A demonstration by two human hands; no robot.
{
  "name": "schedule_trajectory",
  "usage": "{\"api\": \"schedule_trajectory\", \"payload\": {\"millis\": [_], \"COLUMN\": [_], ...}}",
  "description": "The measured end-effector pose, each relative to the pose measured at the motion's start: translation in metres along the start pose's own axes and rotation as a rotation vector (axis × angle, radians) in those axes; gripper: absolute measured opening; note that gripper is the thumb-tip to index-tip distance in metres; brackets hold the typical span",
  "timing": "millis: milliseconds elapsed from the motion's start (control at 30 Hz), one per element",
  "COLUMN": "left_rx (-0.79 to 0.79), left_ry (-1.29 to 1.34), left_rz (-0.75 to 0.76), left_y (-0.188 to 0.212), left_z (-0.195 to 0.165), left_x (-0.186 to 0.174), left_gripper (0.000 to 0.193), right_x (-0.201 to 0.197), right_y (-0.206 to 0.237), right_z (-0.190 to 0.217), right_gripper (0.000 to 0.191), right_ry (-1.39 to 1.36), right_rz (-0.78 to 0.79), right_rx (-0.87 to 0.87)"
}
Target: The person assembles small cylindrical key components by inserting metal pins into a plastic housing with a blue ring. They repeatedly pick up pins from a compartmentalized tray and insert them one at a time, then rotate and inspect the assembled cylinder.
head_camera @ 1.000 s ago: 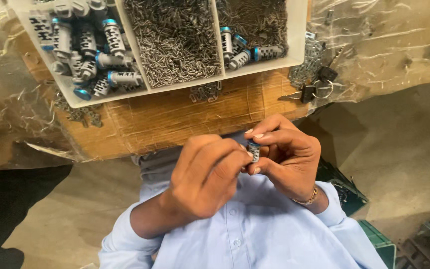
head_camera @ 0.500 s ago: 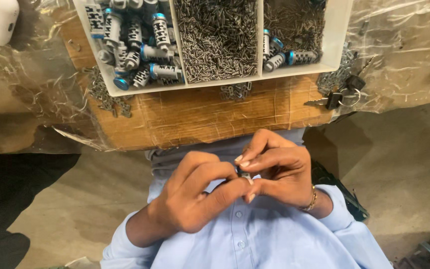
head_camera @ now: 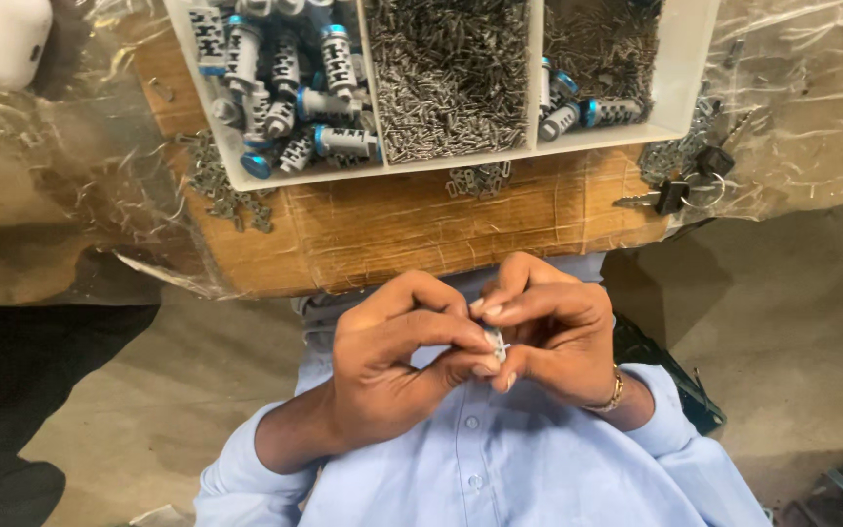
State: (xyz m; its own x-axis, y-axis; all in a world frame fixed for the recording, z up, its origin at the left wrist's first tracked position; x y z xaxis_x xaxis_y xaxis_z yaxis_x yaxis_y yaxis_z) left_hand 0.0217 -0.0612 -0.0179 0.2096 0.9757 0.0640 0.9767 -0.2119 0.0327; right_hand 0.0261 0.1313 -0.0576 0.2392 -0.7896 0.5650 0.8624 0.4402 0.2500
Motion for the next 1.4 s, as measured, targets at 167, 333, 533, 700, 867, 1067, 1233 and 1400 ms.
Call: {"api": "schedule_trajectory", "payload": {"millis": [167,333,533,700,867,1067,1233,1400], "left_rx": [0.276,0.219,0.313,0.484,0.289,-0.068,0.210,0.485], "left_ry": [-0.305,-0.401,-0.541,-0.709,-0.675,-0.301,-1.375,-1.185], "left_rz": [-0.007,-0.166,-0.053,-0.007,0.176,0.065,-0.076,0.137], "left_y": [-0.012,-0.009,-0.013,-0.026,-0.021,-0.019,-0.033,-0.024], "left_z": [-0.014,-0.022,-0.035,-0.041,-0.038,-0.024,-0.031,-0.024], "left_x": [0.000,-0.006,0.006,0.022,0.010,0.000,0.005,-0.008], "left_gripper": [0.028,0.024,0.026,0.033,0.038,0.026,0.036,0.017], "right_x": [-0.004,-0.004,-0.008,-0.014,-0.010,-0.005,-0.013,-0.011], "right_y": [0.001,-0.002,-0.004,0.004,0.004,-0.002,0.007,0.008], "right_z": [-0.005,-0.002,0.004,0.010,0.013,0.014,0.014,0.017], "right_gripper": [0.038,0.040,0.038,0.038,0.031,0.037,0.038,0.037], "right_ry": [-0.073,-0.113,-0.033,0.161,0.201,0.128,-0.131,-0.075], "right_rz": [-0.075,-0.088,-0.093,-0.158,-0.067,0.052,-0.161,-0.122], "right_rx": [0.003,-0.026,-0.058,-0.106,-0.058,-0.060,-0.065,-0.071]}}
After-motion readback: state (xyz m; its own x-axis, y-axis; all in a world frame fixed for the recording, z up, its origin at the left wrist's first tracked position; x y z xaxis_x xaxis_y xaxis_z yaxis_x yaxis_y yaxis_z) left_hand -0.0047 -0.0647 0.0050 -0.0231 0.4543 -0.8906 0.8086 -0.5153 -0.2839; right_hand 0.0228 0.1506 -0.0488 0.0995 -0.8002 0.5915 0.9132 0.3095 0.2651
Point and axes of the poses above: each hand's wrist, its own y-axis away from the middle knuckle, its own x-axis out of the palm, z = x × y, the point moved 5 cm from there along -y, towards the middle knuckle, and after that the axes turned 5 degrees about -y, right-handed, at the moved point
